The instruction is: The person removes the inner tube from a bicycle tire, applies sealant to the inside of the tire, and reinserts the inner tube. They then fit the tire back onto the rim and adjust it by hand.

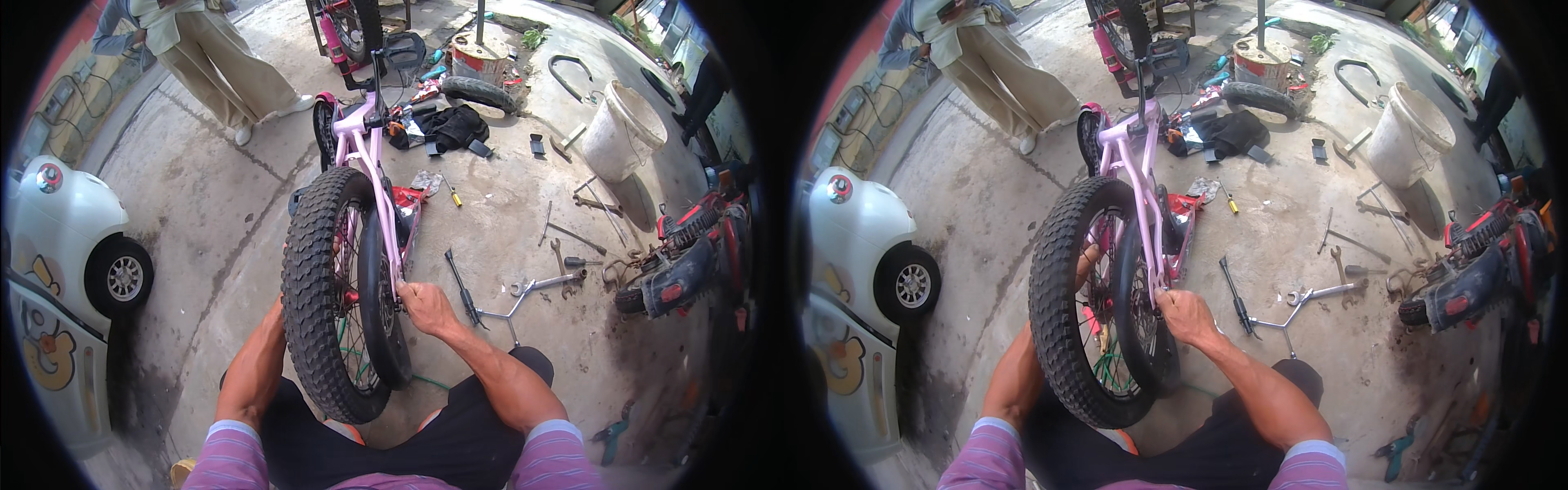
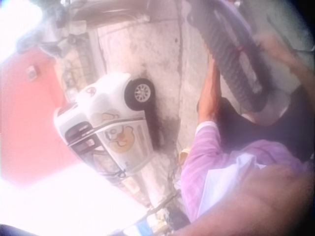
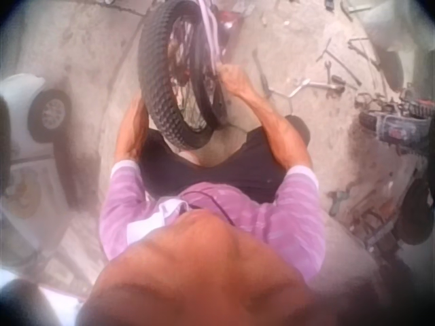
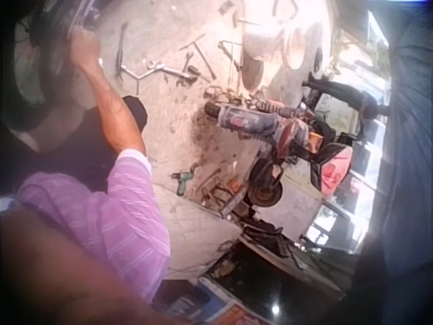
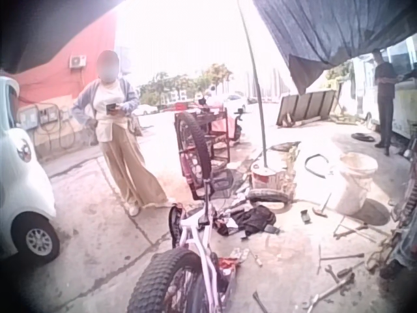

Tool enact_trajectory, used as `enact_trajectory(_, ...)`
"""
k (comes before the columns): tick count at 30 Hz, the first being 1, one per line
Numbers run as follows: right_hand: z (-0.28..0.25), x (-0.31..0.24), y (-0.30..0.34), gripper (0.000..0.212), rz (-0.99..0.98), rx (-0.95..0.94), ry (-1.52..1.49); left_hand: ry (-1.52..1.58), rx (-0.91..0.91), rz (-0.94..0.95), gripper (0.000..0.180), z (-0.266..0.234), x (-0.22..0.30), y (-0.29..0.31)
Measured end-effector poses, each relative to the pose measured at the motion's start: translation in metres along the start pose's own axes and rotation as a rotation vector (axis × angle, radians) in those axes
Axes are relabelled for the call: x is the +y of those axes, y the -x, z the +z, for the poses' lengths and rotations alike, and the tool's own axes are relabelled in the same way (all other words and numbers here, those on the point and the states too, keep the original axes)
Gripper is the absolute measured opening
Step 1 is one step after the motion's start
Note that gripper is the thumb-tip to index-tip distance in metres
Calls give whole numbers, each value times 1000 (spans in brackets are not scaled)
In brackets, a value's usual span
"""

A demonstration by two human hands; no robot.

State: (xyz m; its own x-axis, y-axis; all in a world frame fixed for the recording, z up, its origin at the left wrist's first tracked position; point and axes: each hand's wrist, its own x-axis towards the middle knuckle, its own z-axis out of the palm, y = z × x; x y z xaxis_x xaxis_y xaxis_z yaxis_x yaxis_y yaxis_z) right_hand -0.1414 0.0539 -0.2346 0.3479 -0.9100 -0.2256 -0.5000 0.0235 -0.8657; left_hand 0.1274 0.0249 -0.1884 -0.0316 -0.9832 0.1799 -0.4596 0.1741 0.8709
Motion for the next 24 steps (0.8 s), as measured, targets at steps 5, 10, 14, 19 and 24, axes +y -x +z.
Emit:
enact_trajectory(5,3,1,-6,61,0,15,-22,60,25,-5,33,-9,9,-19)
enact_trajectory(10,7,5,-6,62,-19,37,-42,109,57,-24,33,-21,6,-6)
enact_trajectory(14,8,8,-4,67,-39,24,-82,133,43,-95,33,-27,-17,41)
enact_trajectory(19,14,16,-6,67,-67,34,-79,190,-15,-204,33,-10,-45,108)
enact_trajectory(24,10,9,-5,63,-95,33,-55,208,-62,-204,32,-8,-54,112)
